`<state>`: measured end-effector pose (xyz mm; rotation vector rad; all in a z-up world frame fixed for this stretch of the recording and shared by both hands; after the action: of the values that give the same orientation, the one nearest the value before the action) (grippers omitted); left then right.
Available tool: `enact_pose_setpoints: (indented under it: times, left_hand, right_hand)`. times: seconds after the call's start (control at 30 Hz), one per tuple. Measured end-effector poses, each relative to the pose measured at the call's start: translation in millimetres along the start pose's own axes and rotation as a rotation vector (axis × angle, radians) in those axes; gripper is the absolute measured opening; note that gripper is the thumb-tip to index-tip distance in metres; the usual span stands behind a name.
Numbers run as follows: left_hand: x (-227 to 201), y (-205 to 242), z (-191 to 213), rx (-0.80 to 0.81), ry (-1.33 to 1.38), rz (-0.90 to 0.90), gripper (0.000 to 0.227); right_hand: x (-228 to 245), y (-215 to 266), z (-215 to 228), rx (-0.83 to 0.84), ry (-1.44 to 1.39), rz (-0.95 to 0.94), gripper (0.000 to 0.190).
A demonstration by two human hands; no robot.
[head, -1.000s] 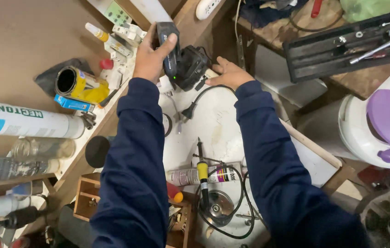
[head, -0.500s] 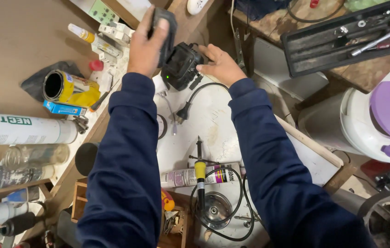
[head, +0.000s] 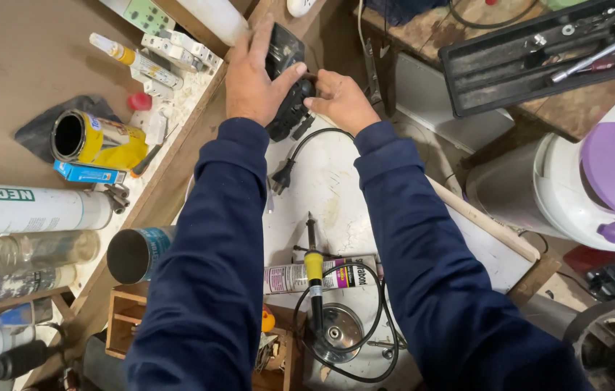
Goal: Recorder is searching through several small organizer bins for specific hardware and tools on a cluttered workbench, then checking an electric drill battery.
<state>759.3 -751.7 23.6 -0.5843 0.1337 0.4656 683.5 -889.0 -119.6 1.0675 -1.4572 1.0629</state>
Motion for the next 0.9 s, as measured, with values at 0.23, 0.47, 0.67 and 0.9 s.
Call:
enact_pose_setpoints:
  times: [0.23,0.47,0.67,0.9]
  left_hand:
    - [-10,-3,11,0.119,0.001,-0.071,0.085]
    - [-41,7,39,-0.047,-0.011,-0.018,0.086]
    - [-126,33,112,-0.066,0.066,0.051,0.081]
    - [-222,99,196,-0.028,0.189,0.135,0.08]
  right_hand:
    - [15,3,-4,0.044,-0.089,0.029,0.021]
    - [12,1,-5,0.049,-0.116,0.023,0.025]
    - [8,4,11,-0.13,-0.126,-0.086,0.024]
    - [54,12,80,-0.624,0.842,0.207,0.028]
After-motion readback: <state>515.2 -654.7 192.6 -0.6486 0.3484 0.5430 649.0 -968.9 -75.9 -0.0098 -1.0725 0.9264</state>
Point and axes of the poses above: each hand's wrist, its own y-axis away from the middle knuckle, its own z-axis out of the back of the hand, x = y × z, the point moved 4 cm from there along -y, towards the middle knuckle, and after that the axes turned 7 degrees about -z, right-handed, at the moved point
